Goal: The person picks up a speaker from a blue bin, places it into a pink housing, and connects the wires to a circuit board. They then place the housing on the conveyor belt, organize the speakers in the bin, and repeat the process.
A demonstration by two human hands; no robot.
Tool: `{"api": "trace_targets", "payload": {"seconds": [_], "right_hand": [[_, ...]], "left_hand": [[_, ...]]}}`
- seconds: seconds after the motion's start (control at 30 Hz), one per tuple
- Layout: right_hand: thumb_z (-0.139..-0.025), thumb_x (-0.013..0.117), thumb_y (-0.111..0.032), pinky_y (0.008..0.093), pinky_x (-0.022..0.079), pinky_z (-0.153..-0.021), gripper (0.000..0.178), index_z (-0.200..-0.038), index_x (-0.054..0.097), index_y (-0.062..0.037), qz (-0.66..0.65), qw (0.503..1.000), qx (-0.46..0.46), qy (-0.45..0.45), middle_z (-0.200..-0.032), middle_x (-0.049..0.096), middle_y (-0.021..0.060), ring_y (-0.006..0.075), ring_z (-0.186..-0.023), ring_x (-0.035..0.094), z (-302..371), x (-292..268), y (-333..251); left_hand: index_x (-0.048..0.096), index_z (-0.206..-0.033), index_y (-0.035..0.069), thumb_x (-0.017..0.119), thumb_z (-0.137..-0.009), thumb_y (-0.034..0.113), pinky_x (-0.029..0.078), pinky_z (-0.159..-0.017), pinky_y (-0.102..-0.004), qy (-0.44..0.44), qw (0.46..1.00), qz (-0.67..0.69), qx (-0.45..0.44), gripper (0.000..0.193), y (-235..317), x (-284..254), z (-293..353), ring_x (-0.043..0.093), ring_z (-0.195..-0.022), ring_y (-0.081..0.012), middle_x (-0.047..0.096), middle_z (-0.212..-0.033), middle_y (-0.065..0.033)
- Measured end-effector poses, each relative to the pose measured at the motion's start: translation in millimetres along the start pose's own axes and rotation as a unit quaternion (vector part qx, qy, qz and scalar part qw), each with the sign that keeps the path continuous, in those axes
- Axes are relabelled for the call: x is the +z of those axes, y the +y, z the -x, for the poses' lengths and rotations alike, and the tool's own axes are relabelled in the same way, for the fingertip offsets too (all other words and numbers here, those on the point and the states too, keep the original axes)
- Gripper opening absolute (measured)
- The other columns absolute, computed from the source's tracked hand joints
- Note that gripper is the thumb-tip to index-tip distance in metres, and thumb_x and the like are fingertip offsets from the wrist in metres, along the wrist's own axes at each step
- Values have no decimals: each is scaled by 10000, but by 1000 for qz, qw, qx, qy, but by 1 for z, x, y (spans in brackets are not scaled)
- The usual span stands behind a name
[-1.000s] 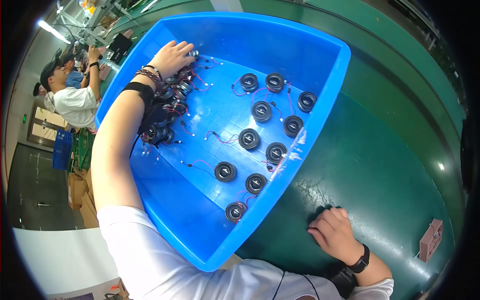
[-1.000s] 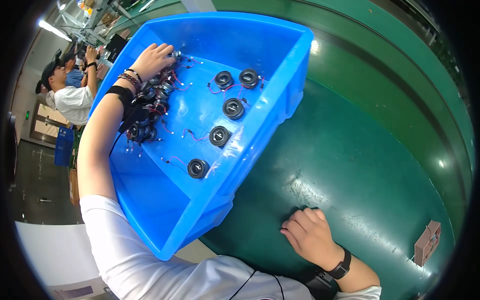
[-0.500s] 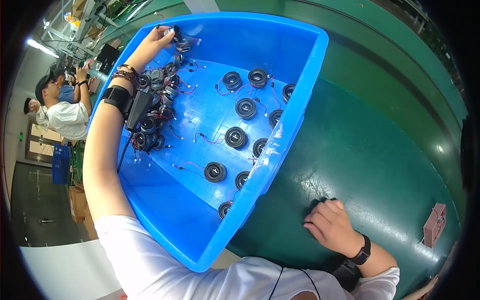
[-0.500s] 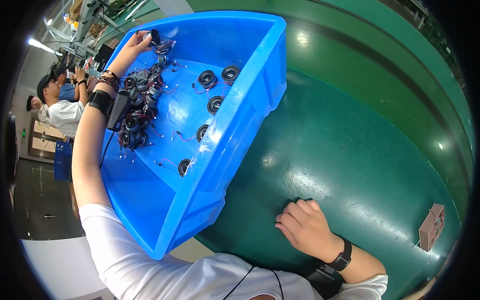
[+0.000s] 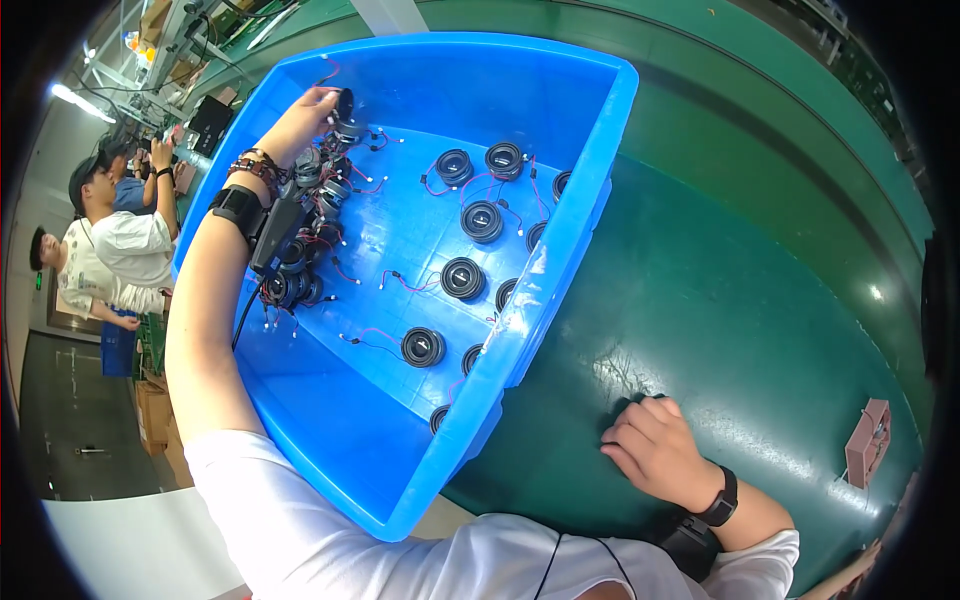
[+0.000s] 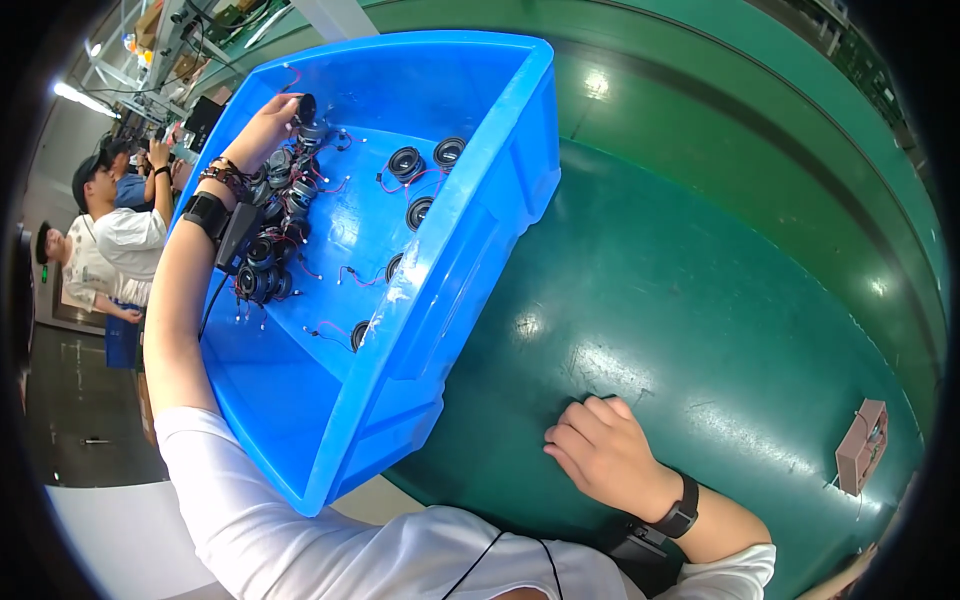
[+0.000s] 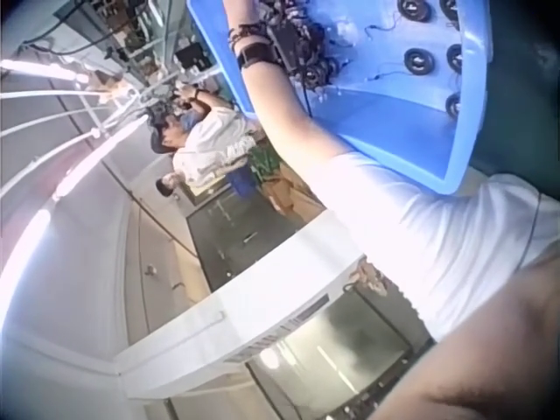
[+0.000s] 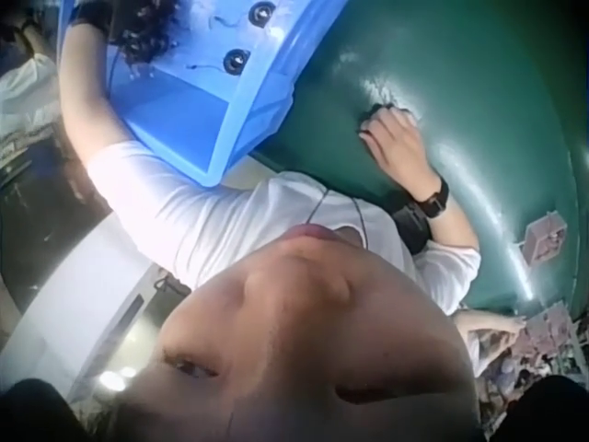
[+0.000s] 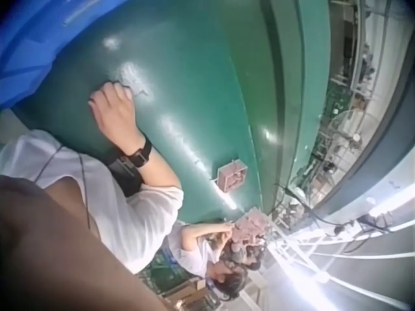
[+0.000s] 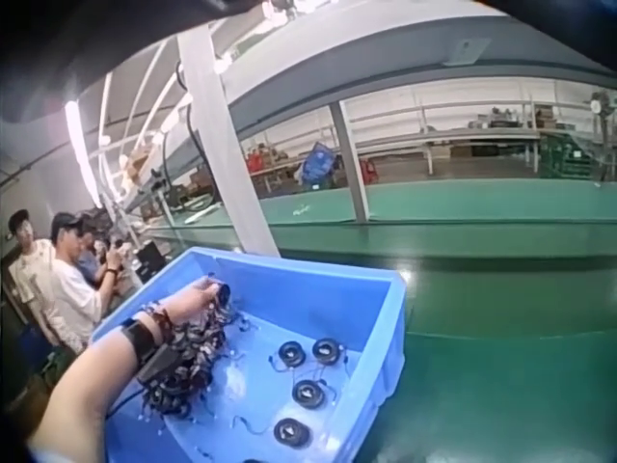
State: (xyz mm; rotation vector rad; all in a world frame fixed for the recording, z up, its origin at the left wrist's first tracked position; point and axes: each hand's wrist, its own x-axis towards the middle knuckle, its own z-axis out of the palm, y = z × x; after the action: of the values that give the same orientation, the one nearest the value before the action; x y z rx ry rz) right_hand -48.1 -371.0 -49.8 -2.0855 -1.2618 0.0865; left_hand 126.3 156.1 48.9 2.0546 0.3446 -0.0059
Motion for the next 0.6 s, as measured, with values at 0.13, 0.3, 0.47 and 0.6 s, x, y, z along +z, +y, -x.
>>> {"api": "trace_targets", "payload": {"seconds": [0.13, 0.3, 0.47, 0.6], "right_hand": [[-729, 731, -111, 337, 373, -687, 132, -797, 619, -97, -4, 1000, 6, -5, -792, 544, 34, 215, -736, 523, -2, 1, -1], [-728, 729, -108, 338, 370, -680, 131, -792, 615, -97, 6, 1000, 11, -7, -789, 542, 33, 217, -735, 522, -4, 3, -2], [-730, 726, -109, 341, 367, -675, 131, -781, 606, -99, 12, 1000, 21, 5, -767, 523, 33, 218, -720, 511, -4, 5, 1], [-739, 722, -120, 346, 363, -670, 134, -772, 593, -104, 14, 1000, 3, 15, -748, 498, 36, 221, -712, 498, -5, 4, -5]], "left_hand": [[452, -1309, 53, 451, -1025, 260, 442, -983, -315, 131, 990, -36, 45, 352, -6, -6, -2, 535, -1136, -170, 548, -1201, -62], [424, -1321, 53, 465, -1017, 272, 484, -951, -366, 122, 991, 44, 19, 376, -4, 4, -1, 562, -1116, -201, 537, -1240, -80], [424, -1296, 22, 486, -1003, 323, 514, -900, -375, 95, 992, 63, -55, 424, -1, 24, -1, 603, -1060, -260, 556, -1202, -115], [398, -1274, -17, 532, -978, 354, 534, -839, -373, 236, 915, -326, -26, 494, -13, -15, -20, 629, -1018, -277, 582, -1098, -149]]}}
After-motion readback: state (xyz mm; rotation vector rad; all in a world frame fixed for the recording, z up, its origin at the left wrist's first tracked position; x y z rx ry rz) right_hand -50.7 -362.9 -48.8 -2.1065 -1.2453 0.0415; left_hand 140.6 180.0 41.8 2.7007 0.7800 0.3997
